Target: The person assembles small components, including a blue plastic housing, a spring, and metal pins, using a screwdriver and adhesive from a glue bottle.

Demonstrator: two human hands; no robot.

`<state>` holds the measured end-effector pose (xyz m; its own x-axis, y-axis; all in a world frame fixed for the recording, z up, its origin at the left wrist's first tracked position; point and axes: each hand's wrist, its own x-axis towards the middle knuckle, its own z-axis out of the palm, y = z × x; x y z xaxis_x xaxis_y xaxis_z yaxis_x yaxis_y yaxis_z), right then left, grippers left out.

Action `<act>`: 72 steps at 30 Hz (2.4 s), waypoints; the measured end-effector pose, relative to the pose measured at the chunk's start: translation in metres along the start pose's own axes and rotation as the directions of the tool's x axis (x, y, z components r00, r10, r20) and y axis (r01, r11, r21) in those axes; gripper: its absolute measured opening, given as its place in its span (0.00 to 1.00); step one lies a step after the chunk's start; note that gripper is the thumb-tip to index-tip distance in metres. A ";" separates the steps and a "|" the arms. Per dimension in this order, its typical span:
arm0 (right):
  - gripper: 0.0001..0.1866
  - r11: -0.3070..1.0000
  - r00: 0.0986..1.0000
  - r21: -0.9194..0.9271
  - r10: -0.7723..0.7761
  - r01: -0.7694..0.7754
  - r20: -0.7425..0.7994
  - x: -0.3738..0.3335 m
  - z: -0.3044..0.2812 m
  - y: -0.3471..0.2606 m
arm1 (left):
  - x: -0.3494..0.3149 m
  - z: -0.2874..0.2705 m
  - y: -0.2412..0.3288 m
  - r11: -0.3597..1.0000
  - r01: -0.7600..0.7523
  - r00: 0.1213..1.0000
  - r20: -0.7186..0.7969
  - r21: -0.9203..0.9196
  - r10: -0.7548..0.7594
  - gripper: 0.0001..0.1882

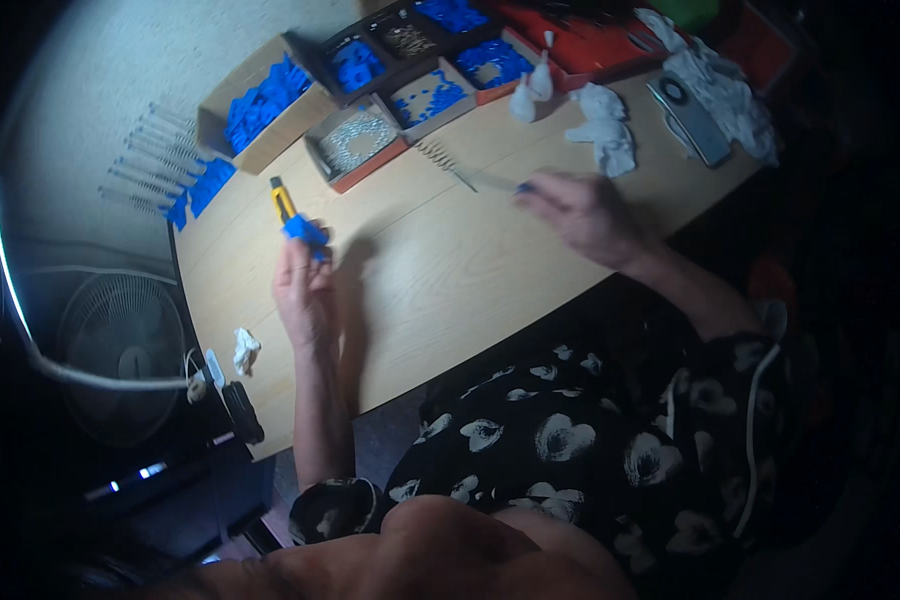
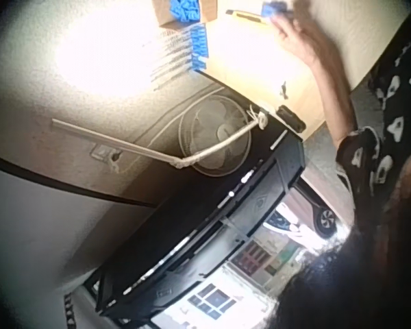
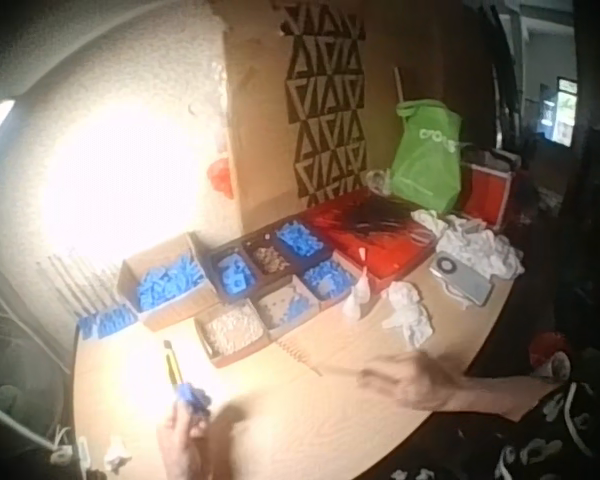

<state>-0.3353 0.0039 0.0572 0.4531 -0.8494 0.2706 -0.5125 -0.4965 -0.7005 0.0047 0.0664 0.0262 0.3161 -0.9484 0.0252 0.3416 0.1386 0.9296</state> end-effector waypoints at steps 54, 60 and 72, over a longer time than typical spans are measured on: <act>0.15 0.690 0.683 0.013 -0.719 0.723 0.128 0.103 0.120 -0.036 | -0.007 0.026 -0.022 0.913 0.365 0.925 0.179 -0.181 -0.334 0.20; 0.07 0.781 0.765 0.112 -0.624 0.614 0.156 0.112 0.120 -0.038 | -0.004 0.024 -0.029 0.928 0.328 0.938 0.180 -0.179 -0.297 0.20; 0.05 0.885 0.858 0.274 -0.444 0.375 0.258 0.126 0.117 -0.049 | 0.003 0.021 -0.031 0.952 0.294 0.943 0.190 -0.083 -0.275 0.21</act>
<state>-0.1678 -0.0576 0.0483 0.8042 -0.4627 0.3729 -0.0837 -0.7095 -0.6997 -0.0231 0.0530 0.0054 0.0359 -0.9862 -0.1616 0.4919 -0.1233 0.8619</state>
